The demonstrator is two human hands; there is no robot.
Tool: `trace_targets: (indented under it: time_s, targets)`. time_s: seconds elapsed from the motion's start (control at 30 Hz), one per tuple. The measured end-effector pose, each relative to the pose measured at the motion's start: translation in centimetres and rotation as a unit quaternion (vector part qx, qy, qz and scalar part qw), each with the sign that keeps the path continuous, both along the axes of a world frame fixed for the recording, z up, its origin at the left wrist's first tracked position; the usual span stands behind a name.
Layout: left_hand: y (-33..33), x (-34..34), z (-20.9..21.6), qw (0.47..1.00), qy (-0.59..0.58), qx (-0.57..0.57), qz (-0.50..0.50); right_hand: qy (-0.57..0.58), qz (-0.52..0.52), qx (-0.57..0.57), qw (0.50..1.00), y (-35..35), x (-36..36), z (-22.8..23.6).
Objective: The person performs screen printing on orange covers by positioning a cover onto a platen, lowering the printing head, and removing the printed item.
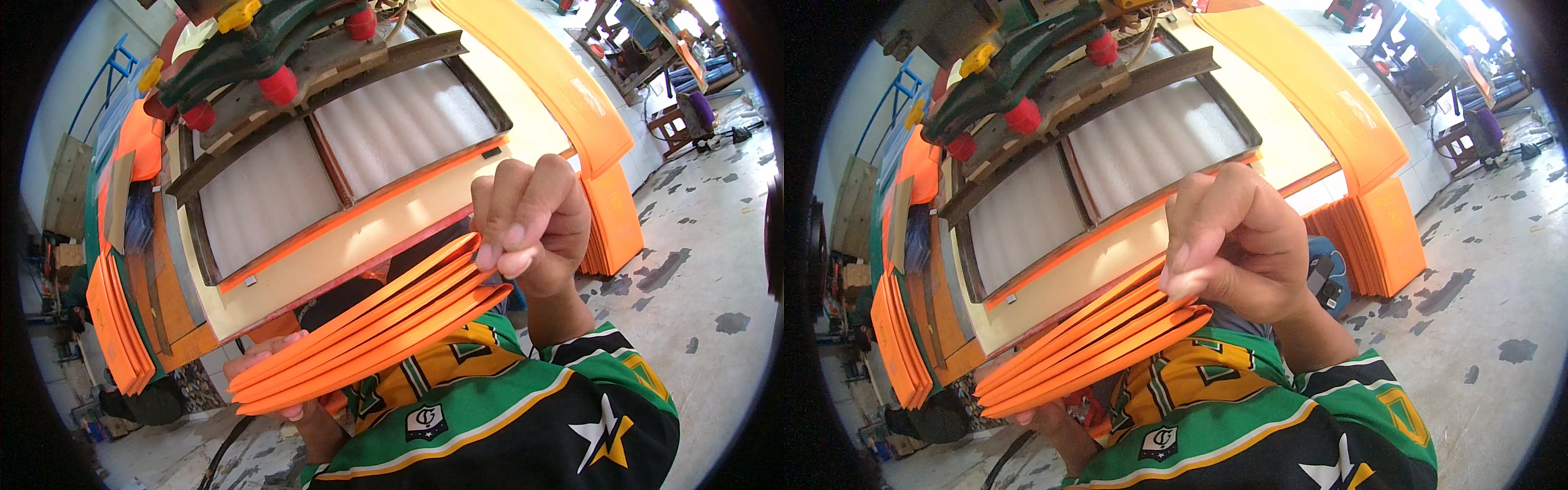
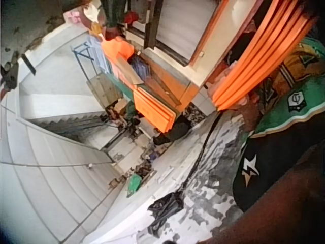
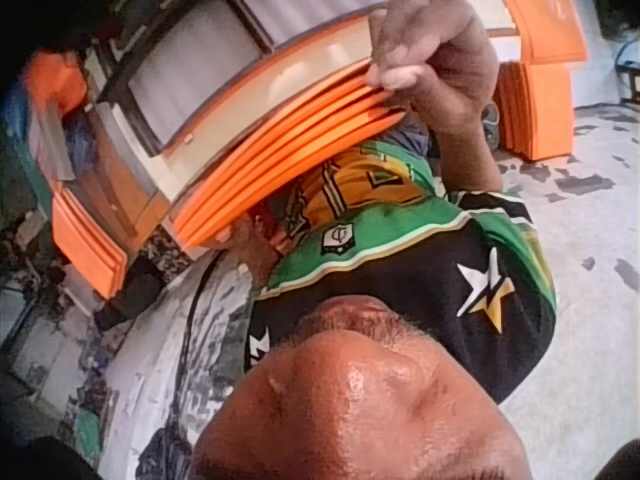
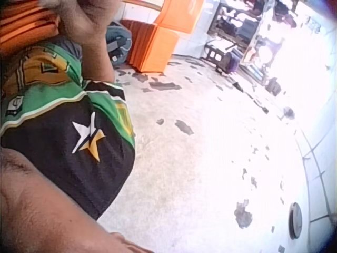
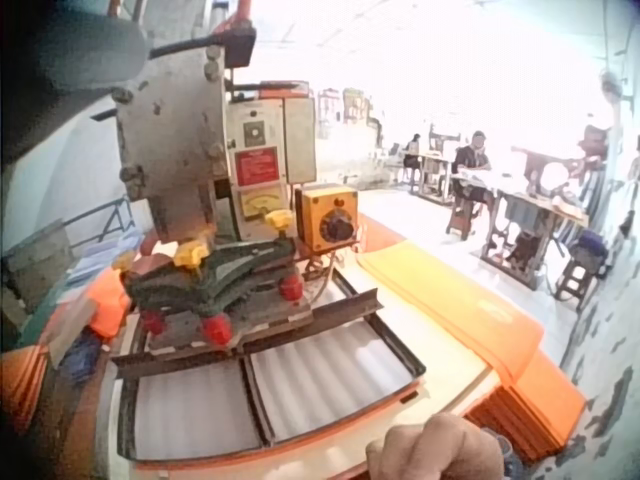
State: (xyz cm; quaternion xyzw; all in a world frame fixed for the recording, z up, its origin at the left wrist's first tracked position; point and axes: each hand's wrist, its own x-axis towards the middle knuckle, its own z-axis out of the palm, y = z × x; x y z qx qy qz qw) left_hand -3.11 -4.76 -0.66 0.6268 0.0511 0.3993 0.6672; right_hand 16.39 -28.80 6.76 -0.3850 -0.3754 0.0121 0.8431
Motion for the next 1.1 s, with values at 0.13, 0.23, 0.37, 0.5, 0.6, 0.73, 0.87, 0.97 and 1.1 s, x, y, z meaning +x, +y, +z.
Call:
trace_targets:
  time_s: [0.13, 0.23, 0.37, 0.5, 0.6, 0.73, 0.87, 0.97, 1.1]
  targets:
    - [0.5, -0.3, -0.8, 1.000, 0.003, 0.025, 0.018, -0.076, 0.024, -0.028, 0.996, -0.2, 0.5, 0.0]
    - [0.4, -0.2, -0.8, 0.999, 0.007, 0.032, 0.023, -0.088, 0.021, -0.032, 0.995, -0.3, 0.5, -0.2]
    - [-0.1, -0.2, 0.0, 0.997, 0.030, 0.032, 0.056, -0.088, 0.024, -0.049, 0.995, -0.5, 0.4, 0.0]
    - [0.0, -0.3, 0.5, 0.998, 0.051, 0.030, 0.037, -0.115, 0.006, -0.061, 0.991, -0.5, 0.6, -0.1]
    - [0.2, -0.5, 0.3, 0.998, 0.049, 0.023, 0.040, -0.108, -0.004, -0.059, 0.992, -0.4, 0.5, -0.2]
    - [0.6, -0.8, -0.1, 0.999, 0.044, 0.008, 0.016, -0.157, 0.003, -0.086, 0.984, -0.8, 1.1, 0.1]
    - [0.6, -0.9, -0.5, 0.999, 0.035, -0.009, 0.008, -0.208, 0.012, -0.129, 0.970, -1.3, 1.4, 0.3]
    - [1.0, -0.9, -0.8, 0.999, 0.016, -0.015, -0.034, -0.224, 0.015, -0.130, 0.966, -1.3, 1.6, 0.5]
    - [0.2, -0.4, -0.3, 1.000, 0.007, -0.007, -0.006, -0.117, 0.036, -0.058, 0.991, -0.6, 0.6, -0.2]
